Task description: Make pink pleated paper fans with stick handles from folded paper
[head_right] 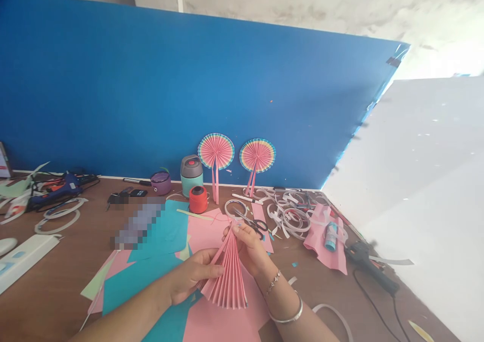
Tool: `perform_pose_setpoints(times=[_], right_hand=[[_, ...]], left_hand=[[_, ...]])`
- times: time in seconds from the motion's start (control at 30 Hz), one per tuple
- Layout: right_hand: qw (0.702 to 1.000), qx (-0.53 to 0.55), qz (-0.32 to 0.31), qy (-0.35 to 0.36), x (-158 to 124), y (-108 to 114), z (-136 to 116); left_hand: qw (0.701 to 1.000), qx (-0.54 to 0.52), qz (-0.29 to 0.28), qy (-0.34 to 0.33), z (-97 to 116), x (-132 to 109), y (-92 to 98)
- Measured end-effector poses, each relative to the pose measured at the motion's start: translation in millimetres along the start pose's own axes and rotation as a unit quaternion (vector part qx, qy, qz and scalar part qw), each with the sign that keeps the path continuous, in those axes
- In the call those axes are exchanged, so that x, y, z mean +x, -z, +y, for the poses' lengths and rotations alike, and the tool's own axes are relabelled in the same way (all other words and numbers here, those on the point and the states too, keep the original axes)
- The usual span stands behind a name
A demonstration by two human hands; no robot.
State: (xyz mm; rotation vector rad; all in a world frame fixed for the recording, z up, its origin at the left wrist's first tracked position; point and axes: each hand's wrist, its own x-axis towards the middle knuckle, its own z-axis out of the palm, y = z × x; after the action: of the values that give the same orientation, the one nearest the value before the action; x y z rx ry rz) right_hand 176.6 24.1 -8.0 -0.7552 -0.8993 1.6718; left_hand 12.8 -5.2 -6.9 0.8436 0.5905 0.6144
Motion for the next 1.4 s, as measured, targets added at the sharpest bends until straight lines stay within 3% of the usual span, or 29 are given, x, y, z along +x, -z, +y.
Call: perform_pose_setpoints(times=[0.3,0.53,0.6,0.7,0.73,0.8,0.9,1.03,1.17,1.4], right_hand=[[0.999,-0.023,0.023,0.025,0,-4,1],[0.992,-0.091,0.051,0.071,-3,-11,2],[0.987,-0.118,0.047,0.095,-4,-13,4],[0.98,-0.14,0.048,0.133,-6,-17,7],[0.978,-0.145,0.053,0.142,-7,-19,8],[0.973,-0.157,0.067,0.153,-9,-24,9],[0.965,-0.183,0.082,0.17,-12,-29,13],[0.949,-0.226,0.091,0.197,-15,-31,16],[0.946,-0.233,0.113,0.196,-14,-29,16],[0.958,-0.194,0.15,0.149,-4,-22,13]], left_hand=[[0.999,0.035,0.012,-0.023,2,-1,-5.6],[0.989,0.117,-0.079,-0.052,4,-5,-7.2],[0.968,0.232,-0.039,-0.09,4,-7,-5.5],[0.883,0.429,0.081,-0.175,3,-8,-2.1],[0.858,0.463,0.111,-0.193,2,-8,-1.4],[0.843,0.476,0.151,-0.201,-2,-6,-1.6],[0.888,0.396,0.152,-0.176,-7,-2,-6.4],[0.964,0.22,0.074,-0.126,-9,1,-15.3],[0.987,0.143,0.037,-0.056,-7,1,-17.9],[0.998,0.039,-0.044,0.016,-4,-1,-5.1]])
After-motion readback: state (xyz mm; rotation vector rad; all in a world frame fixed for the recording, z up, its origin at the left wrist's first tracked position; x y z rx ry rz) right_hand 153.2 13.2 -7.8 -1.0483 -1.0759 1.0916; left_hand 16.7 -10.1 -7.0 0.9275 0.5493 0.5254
